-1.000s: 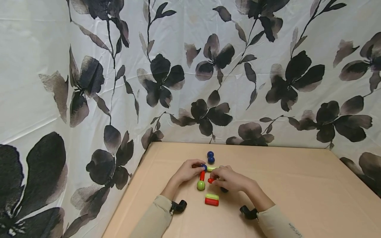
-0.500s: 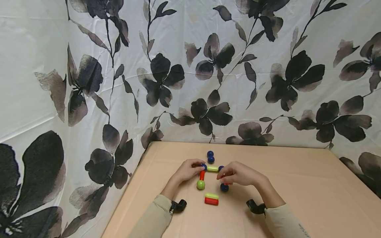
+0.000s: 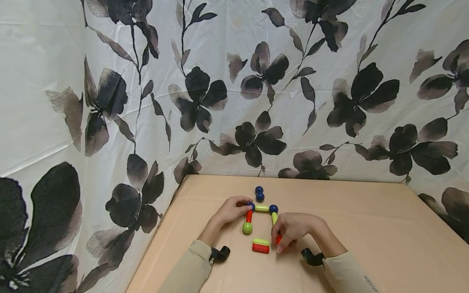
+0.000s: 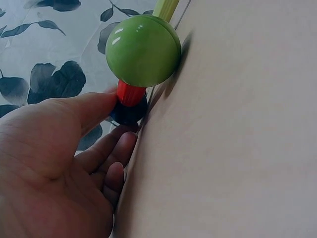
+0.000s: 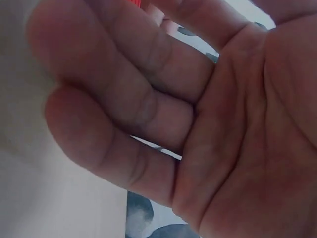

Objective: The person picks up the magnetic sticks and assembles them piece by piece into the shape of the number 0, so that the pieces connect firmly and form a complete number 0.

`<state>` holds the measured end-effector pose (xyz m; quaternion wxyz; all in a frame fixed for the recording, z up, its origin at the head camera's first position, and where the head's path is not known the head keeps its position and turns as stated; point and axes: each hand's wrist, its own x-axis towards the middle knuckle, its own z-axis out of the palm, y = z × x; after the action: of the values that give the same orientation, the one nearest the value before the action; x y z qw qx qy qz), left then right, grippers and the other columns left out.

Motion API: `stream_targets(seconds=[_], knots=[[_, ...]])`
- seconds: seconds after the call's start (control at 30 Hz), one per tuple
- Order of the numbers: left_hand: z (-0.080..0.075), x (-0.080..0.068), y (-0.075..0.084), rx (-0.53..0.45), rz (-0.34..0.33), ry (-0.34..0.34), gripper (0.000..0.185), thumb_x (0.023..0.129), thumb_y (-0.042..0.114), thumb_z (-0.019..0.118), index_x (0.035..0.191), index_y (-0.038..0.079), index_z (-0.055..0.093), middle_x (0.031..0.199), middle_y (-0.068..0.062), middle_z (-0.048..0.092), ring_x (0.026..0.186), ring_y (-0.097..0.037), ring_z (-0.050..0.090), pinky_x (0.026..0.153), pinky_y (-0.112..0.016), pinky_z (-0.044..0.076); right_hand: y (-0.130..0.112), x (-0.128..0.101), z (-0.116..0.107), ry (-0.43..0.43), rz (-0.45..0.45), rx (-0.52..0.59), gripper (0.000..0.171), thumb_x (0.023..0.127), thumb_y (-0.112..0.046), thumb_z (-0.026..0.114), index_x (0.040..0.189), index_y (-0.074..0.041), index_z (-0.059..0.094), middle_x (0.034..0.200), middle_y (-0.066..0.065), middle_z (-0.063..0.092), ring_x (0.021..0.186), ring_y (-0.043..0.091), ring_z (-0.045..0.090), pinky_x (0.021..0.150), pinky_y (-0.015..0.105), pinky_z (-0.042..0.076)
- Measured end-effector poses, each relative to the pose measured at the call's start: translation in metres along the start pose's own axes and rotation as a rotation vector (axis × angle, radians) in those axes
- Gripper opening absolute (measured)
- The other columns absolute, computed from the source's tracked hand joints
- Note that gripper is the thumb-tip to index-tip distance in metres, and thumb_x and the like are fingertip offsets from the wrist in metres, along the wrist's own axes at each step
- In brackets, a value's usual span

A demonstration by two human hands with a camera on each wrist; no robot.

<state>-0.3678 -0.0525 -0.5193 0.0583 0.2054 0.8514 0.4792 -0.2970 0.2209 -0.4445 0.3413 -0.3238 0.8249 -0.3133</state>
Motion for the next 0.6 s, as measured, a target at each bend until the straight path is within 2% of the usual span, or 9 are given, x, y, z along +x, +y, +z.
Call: stream_targets(seconds=[0.3,0.43,0.6], knots=[[0.0,-0.001,0.002,-0.003,-0.004,-0.005,0.032,0.101,0.031,0.07,0.129,0.017,0.073,0.119,0.005,0.073,0.109,-0.015,0.062,0.103,-0.043,0.05,0.002,0.004,0.003,0.03,0.061,0.0,0.012,0.084,-0.016,0.087,0.094,-0.013,0.081,0.066,-0.005,0.065,0.058,0.016,0.052,0.048,0.024,0.04],[0.0,-0.001,0.002,-0.001,-0.006,-0.003,0.031,0.101,0.031,0.07,0.129,0.017,0.073,0.119,0.005,0.073,0.11,-0.016,0.062,0.104,-0.045,0.05,0.002,0.003,0.001,0.045,0.073,0.01,0.016,0.084,-0.016,0.088,0.099,-0.016,0.083,0.068,-0.003,0.068,0.057,0.015,0.056,0.049,0.025,0.045],[-0.001,-0.001,0.002,-0.005,-0.011,-0.003,0.031,0.101,0.032,0.07,0.129,0.018,0.073,0.119,0.005,0.073,0.109,-0.015,0.062,0.104,-0.045,0.049,0.002,0.002,-0.008,0.125,0.036,-0.015,0.022,0.086,-0.018,0.086,0.108,-0.015,0.083,0.068,0.0,0.071,0.054,0.014,0.058,0.05,0.026,0.049]])
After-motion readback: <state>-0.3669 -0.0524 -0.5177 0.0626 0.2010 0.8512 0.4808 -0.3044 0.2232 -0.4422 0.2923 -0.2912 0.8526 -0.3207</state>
